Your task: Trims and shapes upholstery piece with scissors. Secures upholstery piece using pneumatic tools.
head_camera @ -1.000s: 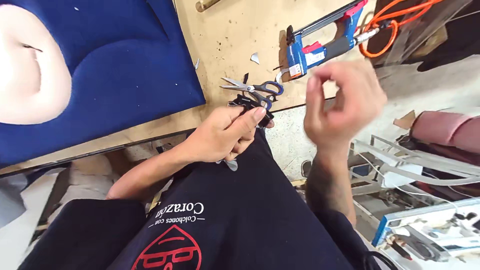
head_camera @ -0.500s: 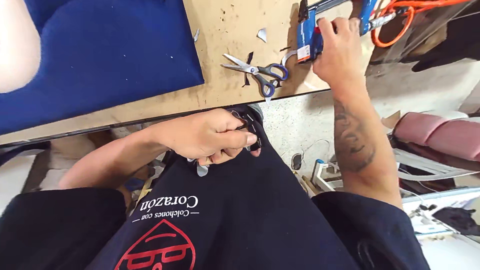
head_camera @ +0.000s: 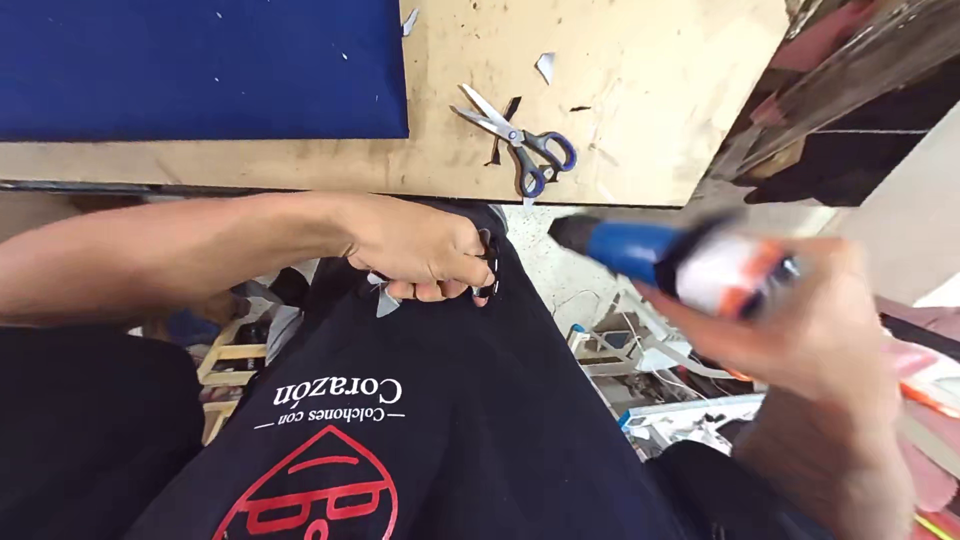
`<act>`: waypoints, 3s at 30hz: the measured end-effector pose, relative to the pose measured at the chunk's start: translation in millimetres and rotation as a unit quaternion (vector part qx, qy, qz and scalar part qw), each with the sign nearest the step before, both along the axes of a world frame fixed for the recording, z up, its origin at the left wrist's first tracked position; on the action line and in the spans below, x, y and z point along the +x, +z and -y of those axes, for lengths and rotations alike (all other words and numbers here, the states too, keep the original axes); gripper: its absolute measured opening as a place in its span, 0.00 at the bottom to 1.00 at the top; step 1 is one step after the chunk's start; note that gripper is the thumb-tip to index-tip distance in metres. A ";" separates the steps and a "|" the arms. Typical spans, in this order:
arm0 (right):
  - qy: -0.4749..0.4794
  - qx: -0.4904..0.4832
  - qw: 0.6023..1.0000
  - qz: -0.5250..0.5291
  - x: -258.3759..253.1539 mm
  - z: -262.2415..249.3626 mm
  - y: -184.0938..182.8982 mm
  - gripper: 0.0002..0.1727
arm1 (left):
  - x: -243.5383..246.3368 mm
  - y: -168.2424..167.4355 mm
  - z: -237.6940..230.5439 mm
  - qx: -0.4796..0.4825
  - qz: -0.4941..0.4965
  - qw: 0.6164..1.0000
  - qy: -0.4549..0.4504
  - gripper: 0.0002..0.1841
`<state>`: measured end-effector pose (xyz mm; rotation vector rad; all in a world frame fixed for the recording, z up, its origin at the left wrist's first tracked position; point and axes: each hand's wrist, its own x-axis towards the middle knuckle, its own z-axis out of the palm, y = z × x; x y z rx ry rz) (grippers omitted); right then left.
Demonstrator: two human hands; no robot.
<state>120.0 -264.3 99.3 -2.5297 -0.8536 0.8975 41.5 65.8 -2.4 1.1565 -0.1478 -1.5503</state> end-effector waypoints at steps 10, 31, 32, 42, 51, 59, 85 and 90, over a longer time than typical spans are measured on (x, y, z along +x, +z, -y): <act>0.104 0.051 0.993 -0.026 -42.8 -27.2 12.2 0.19 | 1.1 3.1 9.8 0.016 0.001 0.999 -0.030 0.20; 0.052 0.034 0.997 -0.044 -57.1 -28.0 6.3 0.19 | -4.8 0.4 14.4 0.041 0.042 0.997 -0.052 0.20; 0.060 0.036 0.996 -0.048 -54.7 -26.8 5.0 0.19 | -4.3 0.3 14.6 0.039 0.055 0.996 -0.060 0.20; 0.138 -0.110 0.984 0.033 -48.9 -11.3 -23.1 0.21 | 2.1 8.8 9.7 0.001 0.086 0.993 -0.077 0.22; 0.079 0.106 0.991 0.010 -41.8 1.0 14.2 0.26 | -1.9 -1.0 8.7 -0.012 0.020 0.999 -0.030 0.21; 0.212 0.090 0.972 0.045 -33.4 -13.7 4.3 0.20 | 1.7 9.1 16.6 0.016 0.060 0.994 -0.087 0.21; 0.215 0.092 0.972 0.006 -27.4 -14.2 -0.6 0.22 | 7.9 14.8 18.6 0.032 0.075 0.989 -0.126 0.22; 0.207 0.096 0.974 0.003 -28.4 -12.3 -3.3 0.22 | 8.1 13.7 19.4 0.031 0.071 0.989 -0.126 0.21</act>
